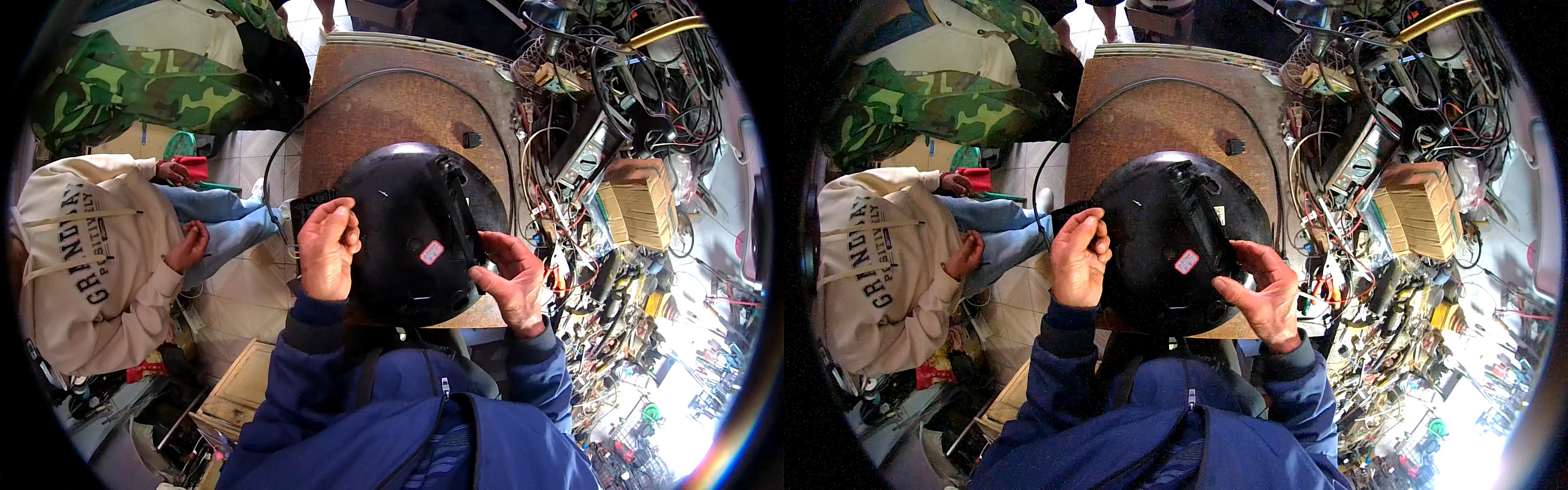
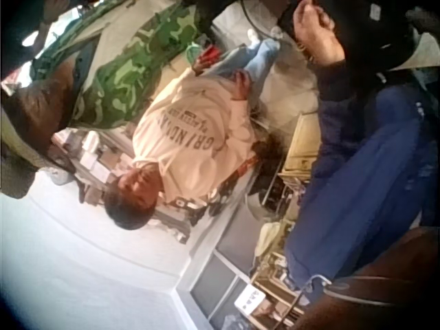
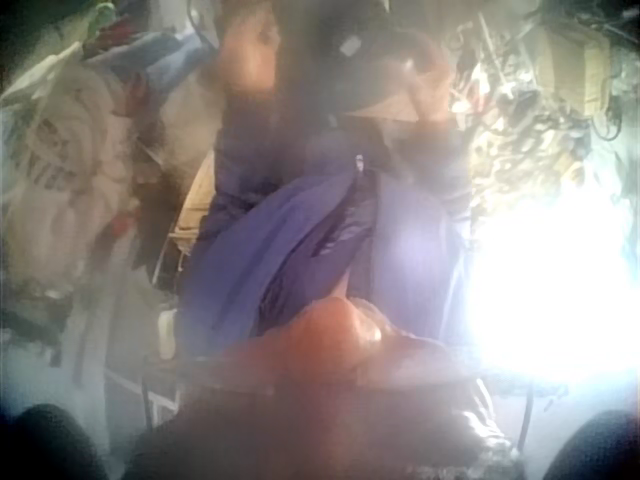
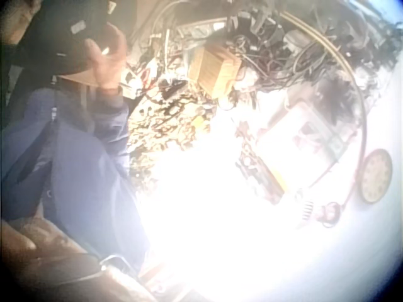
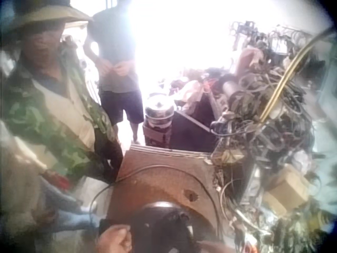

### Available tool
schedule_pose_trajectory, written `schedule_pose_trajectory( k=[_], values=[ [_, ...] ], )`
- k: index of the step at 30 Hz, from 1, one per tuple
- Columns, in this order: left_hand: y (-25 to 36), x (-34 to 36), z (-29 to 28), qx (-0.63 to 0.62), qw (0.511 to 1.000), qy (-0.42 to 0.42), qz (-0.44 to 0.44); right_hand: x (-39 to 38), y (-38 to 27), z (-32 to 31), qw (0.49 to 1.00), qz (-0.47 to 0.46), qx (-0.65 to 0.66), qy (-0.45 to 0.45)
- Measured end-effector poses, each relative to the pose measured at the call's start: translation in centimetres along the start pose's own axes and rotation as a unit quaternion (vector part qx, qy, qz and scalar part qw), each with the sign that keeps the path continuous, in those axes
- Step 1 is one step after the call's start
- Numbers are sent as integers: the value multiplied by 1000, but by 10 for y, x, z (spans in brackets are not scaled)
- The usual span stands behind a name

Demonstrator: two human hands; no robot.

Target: The person disassembles a black plastic electronic housing, likely a helmet light or similar device, using a screwdriver. They remove the back cover, inspect the internal components and wiring, and manipulate the casing and wires on a cluttered workbench.

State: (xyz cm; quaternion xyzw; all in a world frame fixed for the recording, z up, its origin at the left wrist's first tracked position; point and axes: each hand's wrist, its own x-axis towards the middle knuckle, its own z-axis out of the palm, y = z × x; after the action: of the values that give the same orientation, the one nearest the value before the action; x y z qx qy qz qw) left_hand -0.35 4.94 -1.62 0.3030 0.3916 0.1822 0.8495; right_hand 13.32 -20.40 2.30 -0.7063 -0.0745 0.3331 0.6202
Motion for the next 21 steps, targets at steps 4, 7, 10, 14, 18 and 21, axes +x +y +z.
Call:
schedule_pose_trajectory(
  k=[4, 7, 10, 14, 18, 21],
  values=[
    [1, 17, 26, 405, 893, 25, 194, 3, -8, -8, 992, 80, 95, -21],
    [14, 20, 44, 589, 786, 20, 188, 3, 0, -12, 984, 104, 141, -36],
    [1, 36, 35, 644, 700, -10, 308, 3, 2, -12, 974, 114, 191, -52],
    [-3, 44, 31, 687, 656, -27, 313, 3, 10, -19, 944, 158, 281, -75],
    [-7, 47, 25, 686, 652, -43, 320, 3, 5, -19, 923, 183, 322, -104],
    [-6, 46, 28, 696, 639, -53, 323, 3, 5, -16, 900, 215, 366, -103]
  ],
)
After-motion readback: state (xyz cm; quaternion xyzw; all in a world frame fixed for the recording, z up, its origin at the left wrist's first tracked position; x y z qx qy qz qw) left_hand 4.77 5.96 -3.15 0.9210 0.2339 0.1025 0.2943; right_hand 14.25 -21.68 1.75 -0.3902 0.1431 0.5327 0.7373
